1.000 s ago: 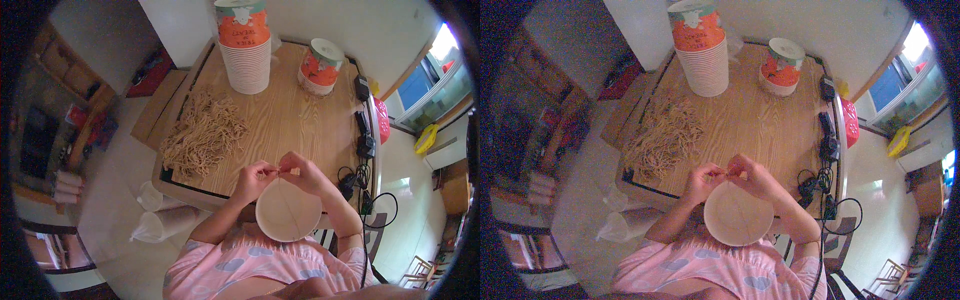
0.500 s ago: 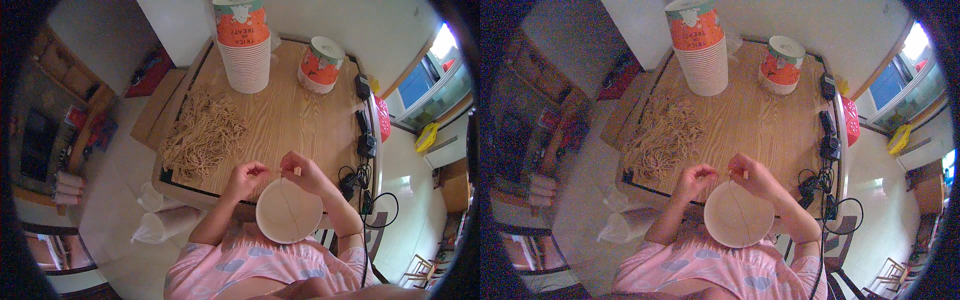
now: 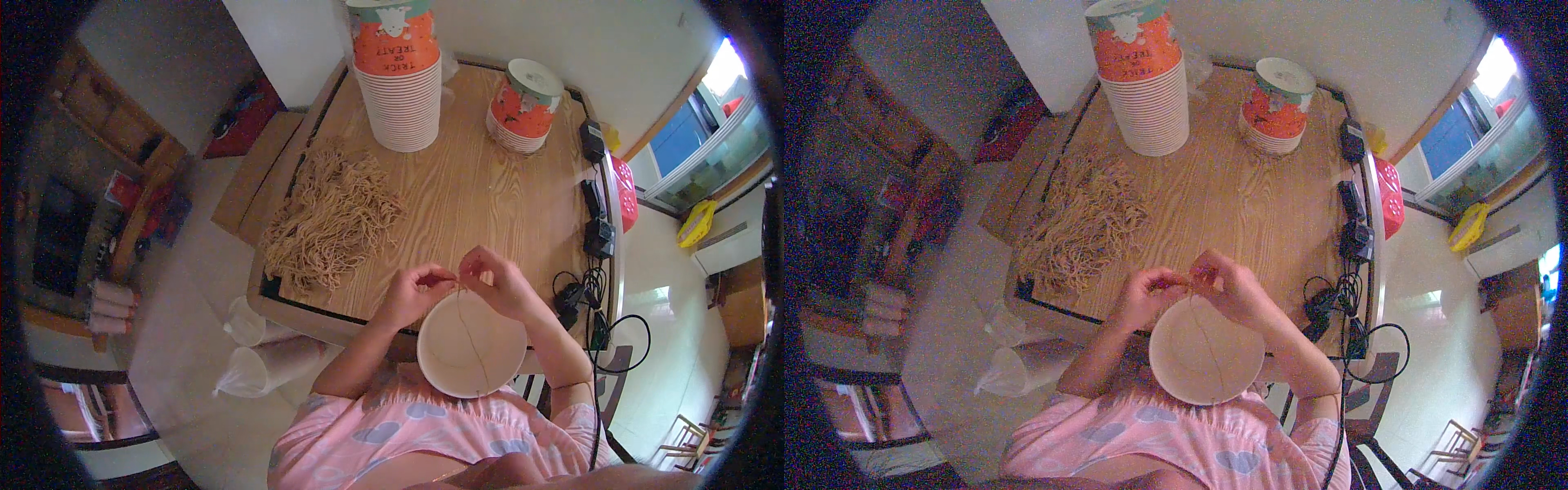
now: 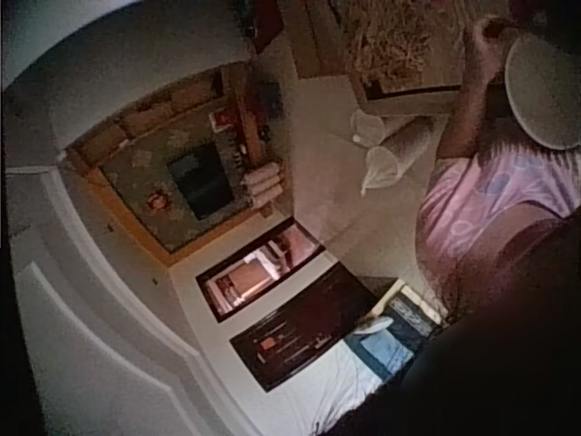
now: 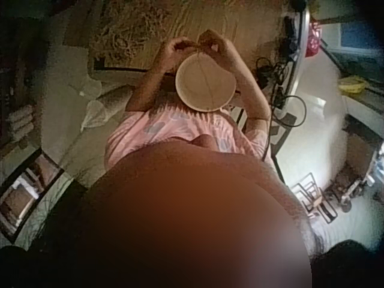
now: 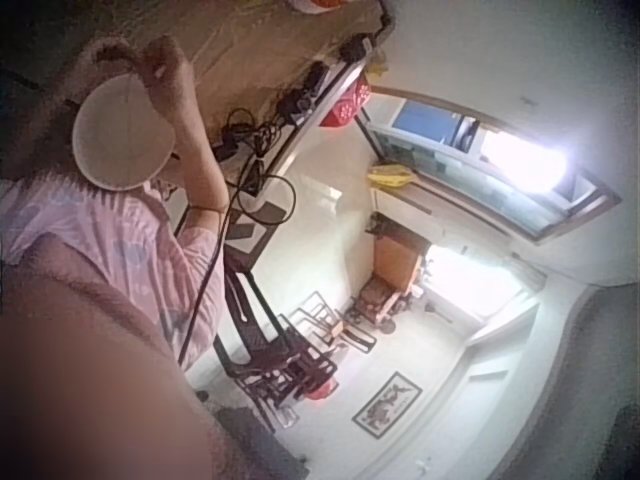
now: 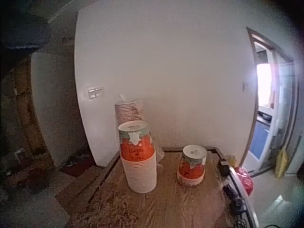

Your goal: Preparing decorative paper cups by assembling them and adding shredded paper filler.

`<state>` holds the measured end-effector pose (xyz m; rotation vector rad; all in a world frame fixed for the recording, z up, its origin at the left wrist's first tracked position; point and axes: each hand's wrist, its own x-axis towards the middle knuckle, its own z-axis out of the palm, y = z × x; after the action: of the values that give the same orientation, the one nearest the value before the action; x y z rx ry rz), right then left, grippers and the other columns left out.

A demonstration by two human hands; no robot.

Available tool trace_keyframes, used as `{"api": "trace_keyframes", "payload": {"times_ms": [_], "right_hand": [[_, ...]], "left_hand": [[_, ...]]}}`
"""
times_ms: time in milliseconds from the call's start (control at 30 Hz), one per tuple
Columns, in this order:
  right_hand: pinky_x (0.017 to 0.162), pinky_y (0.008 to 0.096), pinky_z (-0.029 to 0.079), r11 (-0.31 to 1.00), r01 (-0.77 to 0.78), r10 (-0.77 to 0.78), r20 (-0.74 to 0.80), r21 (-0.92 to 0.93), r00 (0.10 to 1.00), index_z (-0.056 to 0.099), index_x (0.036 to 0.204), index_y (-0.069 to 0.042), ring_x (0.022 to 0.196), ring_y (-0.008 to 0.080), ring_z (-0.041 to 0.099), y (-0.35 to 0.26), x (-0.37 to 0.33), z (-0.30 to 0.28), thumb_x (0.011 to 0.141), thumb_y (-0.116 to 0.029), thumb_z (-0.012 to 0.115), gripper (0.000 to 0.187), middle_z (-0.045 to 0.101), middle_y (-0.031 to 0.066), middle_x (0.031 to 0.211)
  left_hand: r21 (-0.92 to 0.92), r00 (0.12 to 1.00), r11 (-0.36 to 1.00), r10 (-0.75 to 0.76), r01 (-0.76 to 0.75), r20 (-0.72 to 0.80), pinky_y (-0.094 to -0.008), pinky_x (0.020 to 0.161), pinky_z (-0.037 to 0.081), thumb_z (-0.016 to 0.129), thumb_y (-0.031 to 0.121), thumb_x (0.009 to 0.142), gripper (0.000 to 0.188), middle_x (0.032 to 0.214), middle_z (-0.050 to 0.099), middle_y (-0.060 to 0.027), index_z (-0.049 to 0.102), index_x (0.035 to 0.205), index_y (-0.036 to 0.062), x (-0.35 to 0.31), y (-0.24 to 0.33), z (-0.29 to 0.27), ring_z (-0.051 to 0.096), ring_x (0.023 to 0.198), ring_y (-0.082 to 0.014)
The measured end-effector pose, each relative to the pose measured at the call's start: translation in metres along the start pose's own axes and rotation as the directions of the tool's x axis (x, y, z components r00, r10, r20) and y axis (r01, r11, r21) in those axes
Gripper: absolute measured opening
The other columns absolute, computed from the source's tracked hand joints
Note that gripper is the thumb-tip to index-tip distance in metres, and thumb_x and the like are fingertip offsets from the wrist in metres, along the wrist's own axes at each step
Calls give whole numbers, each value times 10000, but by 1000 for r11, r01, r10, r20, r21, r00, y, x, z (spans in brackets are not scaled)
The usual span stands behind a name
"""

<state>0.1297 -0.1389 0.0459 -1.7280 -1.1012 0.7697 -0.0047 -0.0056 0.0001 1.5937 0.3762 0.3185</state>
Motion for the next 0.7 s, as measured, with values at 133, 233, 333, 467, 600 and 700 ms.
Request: {"api": "trace_keyframes", "payload": {"times_ms": [133,233,333,467,600,700], "right_hand": [[708,291,458,994,25,-32,-75,-104,997,556,871,-25,807,141,565,-5,-1,-2,783,-72,638,129,585,55,826],[677,346,474,977,94,-98,-12,-191,995,574,855,-35,758,243,586,-6,-3,-1,778,-154,649,160,591,102,799],[645,304,459,969,104,-104,12,-225,995,585,857,-21,727,185,582,-6,-3,2,768,-107,645,138,592,89,763],[606,305,457,975,47,-54,-29,-219,998,596,847,-23,674,174,580,-2,-3,3,774,-110,637,121,596,83,731],[565,292,451,978,-2,-8,-44,-208,999,612,846,-29,646,149,572,-3,-2,3,786,-117,631,108,609,74,737],[596,324,465,980,-16,10,-32,-199,999,621,860,-30,668,209,586,-9,-2,2,791,-133,625,124,609,105,756]], "left_hand": [[-75,998,997,6,-11,-64,-239,704,484,669,72,777,145,815,658,-36,647,905,6,0,-7,0,597,748,-89],[-49,998,999,-11,7,-67,-245,716,489,671,63,775,148,841,658,-44,642,907,3,-1,0,1,601,768,-93],[-71,998,997,-7,3,-57,-256,738,494,669,47,774,160,874,656,-57,635,924,4,-1,2,1,604,797,-102],[-50,999,999,0,-2,-42,-266,765,493,665,27,770,188,907,652,-66,625,953,9,-1,5,1,604,827,-110],[-133,1000,991,1,-2,-3,-260,760,486,662,61,781,217,918,651,-62,613,988,20,0,3,1,602,826,-110],[-100,999,995,2,2,34,-259,756,484,660,84,791,204,905,646,-45,608,979,27,1,0,0,598,822,-108]]}}
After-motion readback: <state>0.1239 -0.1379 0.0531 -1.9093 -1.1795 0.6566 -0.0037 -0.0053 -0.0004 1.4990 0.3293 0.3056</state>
